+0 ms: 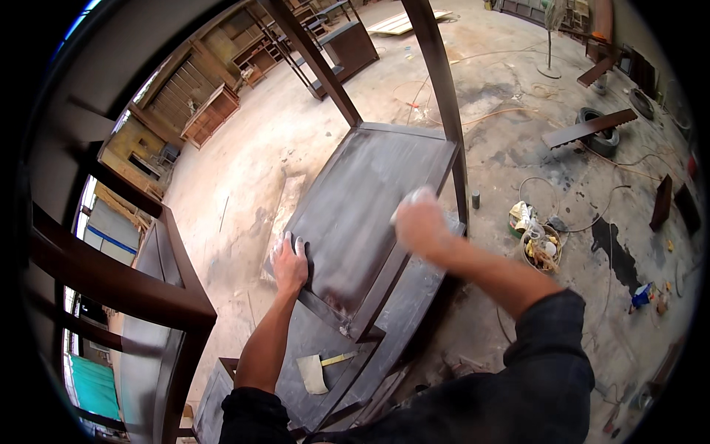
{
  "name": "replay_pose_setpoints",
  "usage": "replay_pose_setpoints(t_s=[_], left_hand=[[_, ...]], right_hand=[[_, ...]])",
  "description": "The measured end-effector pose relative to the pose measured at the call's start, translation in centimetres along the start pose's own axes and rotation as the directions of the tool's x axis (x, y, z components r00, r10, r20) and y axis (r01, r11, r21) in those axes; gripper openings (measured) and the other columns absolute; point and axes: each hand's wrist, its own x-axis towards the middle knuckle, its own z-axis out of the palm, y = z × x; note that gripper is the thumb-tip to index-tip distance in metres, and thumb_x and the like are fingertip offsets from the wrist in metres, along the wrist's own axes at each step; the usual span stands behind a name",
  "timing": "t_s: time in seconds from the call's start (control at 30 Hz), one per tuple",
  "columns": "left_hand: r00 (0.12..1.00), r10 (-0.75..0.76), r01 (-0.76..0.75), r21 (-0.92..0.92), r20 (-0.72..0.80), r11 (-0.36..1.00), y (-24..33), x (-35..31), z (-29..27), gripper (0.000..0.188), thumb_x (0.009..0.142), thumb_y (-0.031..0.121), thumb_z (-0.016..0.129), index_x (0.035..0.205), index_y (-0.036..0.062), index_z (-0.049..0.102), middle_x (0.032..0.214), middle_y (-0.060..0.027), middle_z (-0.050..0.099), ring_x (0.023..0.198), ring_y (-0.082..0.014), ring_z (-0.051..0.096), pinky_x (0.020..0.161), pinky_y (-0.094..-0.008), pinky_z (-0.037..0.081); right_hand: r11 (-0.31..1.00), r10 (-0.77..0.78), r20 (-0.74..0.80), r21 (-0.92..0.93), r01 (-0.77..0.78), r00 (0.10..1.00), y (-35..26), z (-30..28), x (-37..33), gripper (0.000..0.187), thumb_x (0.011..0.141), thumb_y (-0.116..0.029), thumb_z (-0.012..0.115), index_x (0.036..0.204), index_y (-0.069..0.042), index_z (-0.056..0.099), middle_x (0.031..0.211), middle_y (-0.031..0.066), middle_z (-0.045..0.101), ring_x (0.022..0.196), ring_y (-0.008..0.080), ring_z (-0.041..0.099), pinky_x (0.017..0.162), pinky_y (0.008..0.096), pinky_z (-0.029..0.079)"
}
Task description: The person wipes the surface of a dark wooden cabinet with a white cloth. They use a scraper tool to remove residue from the edges and corners of the cabinet panels. The person continues to wipe the flat surfaces and edges of the cabinet, moving around the furniture to access different sides.
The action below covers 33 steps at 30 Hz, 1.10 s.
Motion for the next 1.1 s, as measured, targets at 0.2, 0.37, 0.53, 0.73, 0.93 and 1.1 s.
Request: replay_pose_setpoints(t_s=[0.2,0.37,0.53,0.73,0.93,1.1], left_hand=[[0.999,0.039,-0.039,-0.010,-0.010,0.999,0.7,0.5,0.3,0.057,0.104,0.040,0.045,0.147,0.0024,0.046,0.156,-0.0197,0.042,0.148,-0.0342,0.033,0.123,-0.0483,0.019],[0.999,0.039,-0.039,0.002,-0.024,0.999,1.5,0.8,-0.3,0.057,0.105,0.040,0.044,0.147,0.0025,0.047,0.155,-0.0200,0.043,0.147,-0.0345,0.034,0.123,-0.0485,0.019],[0.999,0.025,-0.025,0.000,-0.037,1.000,0.2,0.2,-0.3,0.056,0.104,0.041,0.044,0.146,0.0023,0.047,0.154,-0.0211,0.043,0.147,-0.0348,0.034,0.123,-0.0487,0.020],[0.999,0.045,-0.046,-0.016,-0.029,0.999,2.4,0.8,-0.2,0.057,0.104,0.041,0.045,0.145,0.0018,0.047,0.153,-0.0221,0.044,0.146,-0.0353,0.035,0.122,-0.0487,0.021],[1.000,0.000,-0.001,-0.029,-0.017,1.000,1.3,0.0,0.0,0.059,0.104,0.042,0.043,0.146,0.0009,0.046,0.154,-0.0221,0.043,0.147,-0.0352,0.033,0.123,-0.0478,0.019],[0.999,0.017,-0.018,-0.033,-0.033,0.999,1.8,0.4,-0.8,0.059,0.105,0.042,0.041,0.146,0.0003,0.046,0.155,-0.0219,0.041,0.148,-0.0349,0.032,0.124,-0.0473,0.018]], right_hand=[[0.975,0.220,0.055,-0.038,-0.218,0.974,8.3,3.6,7.2,0.019,0.085,-0.018,0.059,0.090,-0.008,0.074,0.097,0.0123,0.071,0.098,0.0282,0.065,0.090,0.0399,0.043],[0.984,0.171,-0.097,0.061,-0.166,0.980,9.2,4.5,8.7,0.030,0.085,-0.016,0.055,0.102,0.005,0.067,0.103,0.0220,0.069,0.108,0.0340,0.063,0.102,0.0417,0.044],[0.988,0.115,-0.032,0.110,-0.111,0.993,9.9,4.5,8.7,0.029,0.085,-0.014,0.055,0.104,0.005,0.067,0.107,0.0231,0.069,0.111,0.0367,0.062,0.101,0.0436,0.046],[0.983,0.101,-0.051,0.157,-0.092,0.994,13.0,5.5,9.7,0.034,0.085,-0.014,0.055,0.112,0.005,0.066,0.119,0.0272,0.065,0.118,0.0405,0.058,0.105,0.0432,0.046],[0.802,-0.428,-0.206,0.363,0.475,0.880,-0.1,3.3,-0.6,0.045,0.082,-0.007,0.059,0.125,0.006,0.063,0.130,0.0280,0.061,0.130,0.0391,0.053,0.114,0.0458,0.039],[0.954,-0.234,0.108,0.215,0.207,0.966,6.2,-0.7,5.2,0.029,0.083,-0.014,0.058,0.106,0.003,0.067,0.115,0.0259,0.067,0.111,0.0377,0.064,0.092,0.0451,0.053]])
